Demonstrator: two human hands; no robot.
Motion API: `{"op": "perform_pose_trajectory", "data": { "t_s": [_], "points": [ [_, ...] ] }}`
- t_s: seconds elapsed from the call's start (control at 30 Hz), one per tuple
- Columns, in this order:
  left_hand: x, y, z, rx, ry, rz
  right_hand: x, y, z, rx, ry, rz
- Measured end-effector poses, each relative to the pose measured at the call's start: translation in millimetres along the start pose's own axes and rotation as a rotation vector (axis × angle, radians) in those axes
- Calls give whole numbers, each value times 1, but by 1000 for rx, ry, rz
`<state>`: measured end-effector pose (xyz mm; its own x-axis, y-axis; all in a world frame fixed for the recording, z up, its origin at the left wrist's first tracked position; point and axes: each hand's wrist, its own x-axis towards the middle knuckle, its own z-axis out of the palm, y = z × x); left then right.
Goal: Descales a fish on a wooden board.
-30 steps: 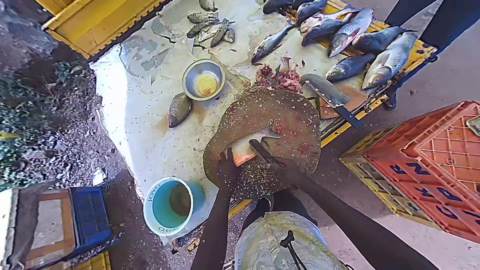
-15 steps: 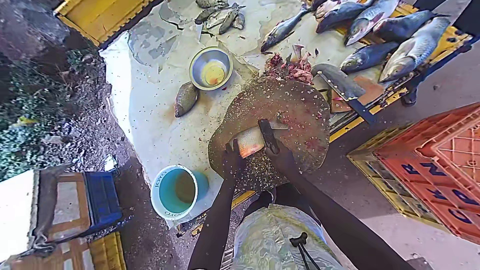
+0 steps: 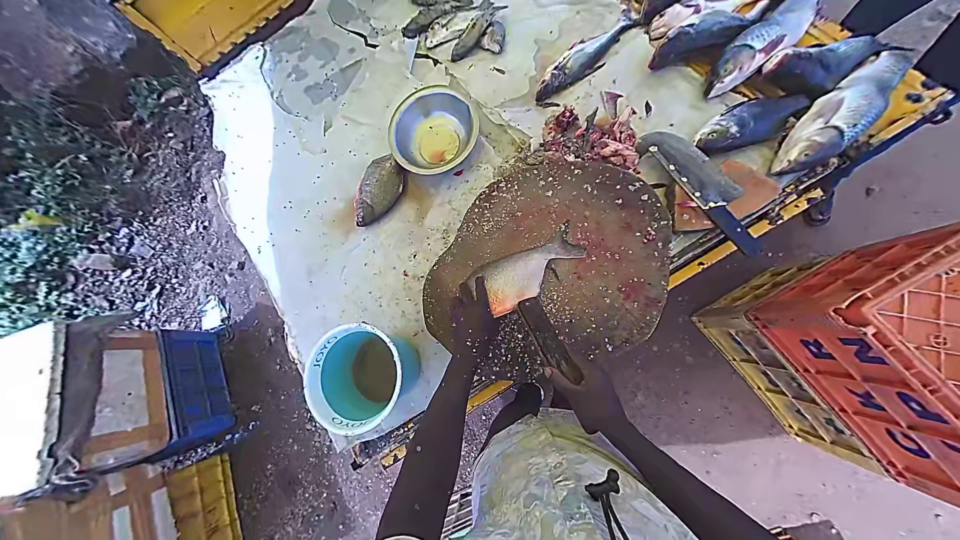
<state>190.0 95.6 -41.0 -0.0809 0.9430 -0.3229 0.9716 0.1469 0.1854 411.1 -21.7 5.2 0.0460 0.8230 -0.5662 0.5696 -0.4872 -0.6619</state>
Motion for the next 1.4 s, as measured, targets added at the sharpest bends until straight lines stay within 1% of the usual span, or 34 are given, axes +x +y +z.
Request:
{"op": "perform_pose_trajectory", "data": {
  "t_s": [0.07, 0.1, 0.13, 0.17, 0.2, 0.23, 0.27, 0.3, 0.37, 0.4, 0.43, 0.47, 0.53, 0.57, 0.63, 0.67, 0.73, 0.8, 0.83, 0.87, 0.93, 0.97, 1.0, 1.03, 1.07, 1.1, 1.13, 1.17, 1.23, 1.27, 1.3, 1.33, 1.4],
  "points": [
    [-16, -8, -11, -96, -87, 69, 7, 6, -22, 98, 111, -24],
    [-7, -16, -20, -165, -138, 113, 25, -1, -31, 124, 168, -43],
    [8, -24, -22, -248, -172, 143, 44, -8, -39, 115, 186, -59],
    [21, -36, -14, -325, -166, 157, 53, -11, -37, 111, 160, -45],
    [24, -45, -11, -438, -172, 98, 55, -8, -27, 122, 116, -10],
    [26, -49, -14, -558, -178, -6, 58, -5, -13, 154, 71, 29],
    [31, -48, -16, -672, -191, -90, 59, -3, 1, 198, 50, 55],
    [29, -44, -12, -779, -240, -145, 56, 1, 14, 244, 48, 78],
    [6, -20, -15, -1068, -422, -247, 57, 7, 24, 319, 60, 102],
    [-9, -4, -11, -1273, -461, -347, 61, 9, 23, 343, 75, 108],
    [-35, 10, -2, -1463, -438, -480, 57, 12, 21, 345, 73, 130],
    [-56, 20, 10, -1619, -367, -584, 53, 14, 21, 348, 73, 148],
    [-62, 31, 29, -1831, -201, -605, 64, 10, 15, 396, 96, 133],
    [-63, 34, 32, -1888, -150, -606, 66, 8, 9, 418, 92, 109],
    [-64, 32, 20, -1921, -79, -604, 66, -12, -13, 365, 37, 28],
    [-55, 32, 5, -1920, -42, -560, 76, -35, -29, 298, 10, -40],
    [-24, 39, -32, -1933, 78, -434, 120, -91, -54, 176, 36, -205],
    [4, 47, -57, -1966, 199, -316, 150, -134, -66, 154, 83, -304],
    [16, 48, -64, -1992, 253, -255, 150, -140, -67, 168, 93, -339],
    [27, 43, -77, -2013, 295, -212, 136, -138, -63, 192, 84, -351],
    [49, 39, -105, -2081, 355, -141, 99, -111, -64, 242, 43, -402],
    [47, 35, -114, -2089, 349, -127, 80, -98, -66, 308, -3, -424],
    [41, 33, -117, -2081, 340, -126, 74, -98, -74, 373, -53, -437],
    [33, 35, -117, -2066, 324, -131, 81, -113, -82, 404, -60, -440],
    [25, 39, -117, -2060, 296, -127, 95, -136, -87, 408, -28, -442],
    [27, 46, -118, -2084, 307, -110, 117, -165, -93, 394, 7, -468],
    [30, 55, -120, -2115, 338, -95, 133, -185, -95, 366, 36, -488],
    [30, 59, -121, -2164, 369, -105, 132, -184, -90, 337, 52, -488],
    [47, 48, -135, -2301, 415, -43, 109, -153, -72, 299, 43, -505],
    [54, 39, -138, -2344, 434, -15, 93, -132, -67, 322, -2, -514],
    [50, 30, -135, -2348, 429, -12, 76, -119, -67, 390, -92, -487],
    [46, 24, -130, -2344, 423, -6, 75, -123, -73, 458, -153, -468],
    [32, 24, -122, -2341, 392, -18, 97, -164, -77, 556, -161, -442]
  ]
}}
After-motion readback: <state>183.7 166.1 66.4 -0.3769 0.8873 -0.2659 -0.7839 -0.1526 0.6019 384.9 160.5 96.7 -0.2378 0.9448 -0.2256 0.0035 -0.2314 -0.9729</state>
